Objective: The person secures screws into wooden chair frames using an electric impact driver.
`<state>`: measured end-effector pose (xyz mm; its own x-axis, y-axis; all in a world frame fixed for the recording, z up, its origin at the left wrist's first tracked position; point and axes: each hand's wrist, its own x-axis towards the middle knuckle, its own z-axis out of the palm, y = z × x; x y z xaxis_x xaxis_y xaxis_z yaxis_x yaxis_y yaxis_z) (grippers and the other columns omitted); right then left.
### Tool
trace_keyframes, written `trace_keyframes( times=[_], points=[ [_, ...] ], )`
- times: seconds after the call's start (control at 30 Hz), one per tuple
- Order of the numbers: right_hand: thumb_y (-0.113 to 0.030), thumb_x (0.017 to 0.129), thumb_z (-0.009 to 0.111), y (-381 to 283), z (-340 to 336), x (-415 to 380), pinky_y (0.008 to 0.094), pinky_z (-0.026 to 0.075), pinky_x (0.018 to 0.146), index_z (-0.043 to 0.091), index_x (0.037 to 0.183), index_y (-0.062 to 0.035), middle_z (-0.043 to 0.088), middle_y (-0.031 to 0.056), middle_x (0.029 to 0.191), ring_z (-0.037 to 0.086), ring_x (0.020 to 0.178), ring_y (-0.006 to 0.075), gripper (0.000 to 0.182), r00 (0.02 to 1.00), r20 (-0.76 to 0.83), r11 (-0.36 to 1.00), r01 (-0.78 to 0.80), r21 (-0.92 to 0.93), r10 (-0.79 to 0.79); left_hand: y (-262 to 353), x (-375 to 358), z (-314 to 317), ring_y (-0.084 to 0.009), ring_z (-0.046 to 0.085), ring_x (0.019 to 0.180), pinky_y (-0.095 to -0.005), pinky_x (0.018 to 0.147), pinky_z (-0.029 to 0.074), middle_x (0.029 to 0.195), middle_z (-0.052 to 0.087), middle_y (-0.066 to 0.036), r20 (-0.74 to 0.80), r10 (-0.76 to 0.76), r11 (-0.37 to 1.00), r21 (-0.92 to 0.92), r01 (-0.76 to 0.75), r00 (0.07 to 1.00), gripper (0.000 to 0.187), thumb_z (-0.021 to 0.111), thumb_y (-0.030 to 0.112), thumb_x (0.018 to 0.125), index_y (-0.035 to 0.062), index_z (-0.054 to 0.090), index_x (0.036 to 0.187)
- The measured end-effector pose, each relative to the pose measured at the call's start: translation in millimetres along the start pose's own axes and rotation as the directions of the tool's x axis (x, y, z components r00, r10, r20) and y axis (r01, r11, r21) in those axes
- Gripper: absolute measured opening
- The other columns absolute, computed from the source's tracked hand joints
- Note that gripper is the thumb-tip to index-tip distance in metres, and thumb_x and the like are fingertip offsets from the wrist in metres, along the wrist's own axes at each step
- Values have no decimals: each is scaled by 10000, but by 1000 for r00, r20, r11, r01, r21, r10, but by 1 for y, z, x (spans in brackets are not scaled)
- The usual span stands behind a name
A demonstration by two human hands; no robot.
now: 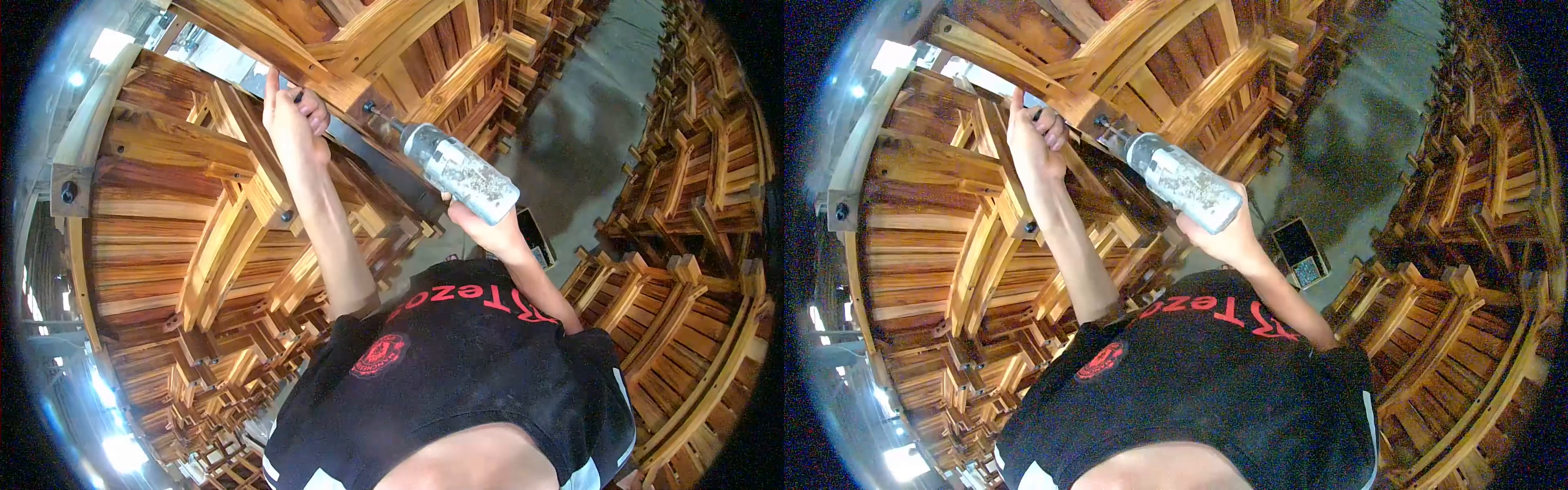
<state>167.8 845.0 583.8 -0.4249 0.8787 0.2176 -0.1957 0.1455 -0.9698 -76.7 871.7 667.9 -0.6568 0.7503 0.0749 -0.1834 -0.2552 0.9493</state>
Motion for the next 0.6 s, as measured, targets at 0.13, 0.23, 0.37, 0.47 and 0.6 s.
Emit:
trace_keyframes(
  times=[0.13,0.23,0.37,0.47,0.6],
  points=[
    [72,658,572,4,-1,-4,263,469,723,633,965,-14,646,28,878,597,805,128,324,998,44,998,-51,-28,52,1,1,0,-73,269,389,-211,352,221,525,279,35,20,12,1000,-25,-11,1000,558,285,44,880,109,221,1430],
    [81,658,564,6,-1,2,259,463,716,627,968,-11,638,24,881,585,814,119,329,995,47,996,85,-37,-83,-3,1,1,-73,276,404,-215,364,224,531,278,30,-6,14,998,-67,-14,1000,539,311,59,897,107,239,1430],
    [90,655,558,4,-1,1,254,459,705,625,959,-10,635,21,874,577,811,111,327,998,33,999,50,4,-50,-4,-35,15,-75,270,419,-218,381,219,529,267,42,-113,-27,943,-333,-12,993,468,362,119,923,105,323,1389],
    [93,651,557,6,-4,0,253,457,695,620,955,-9,629,15,863,571,799,109,327,997,44,998,59,13,-59,3,-80,1,-85,262,440,-220,400,239,526,278,56,141,-209,766,-591,251,968,379,377,173,910,47,474,1255],
    [102,646,555,4,-6,0,248,453,667,613,954,-6,618,8,851,564,768,107,331,992,49,990,116,-77,-112,-6,-128,-7,-102,296,451,-234,410,266,513,315,33,412,-430,454,-671,586,804,434,401,126,826,-1,512,1226]
  ],
)
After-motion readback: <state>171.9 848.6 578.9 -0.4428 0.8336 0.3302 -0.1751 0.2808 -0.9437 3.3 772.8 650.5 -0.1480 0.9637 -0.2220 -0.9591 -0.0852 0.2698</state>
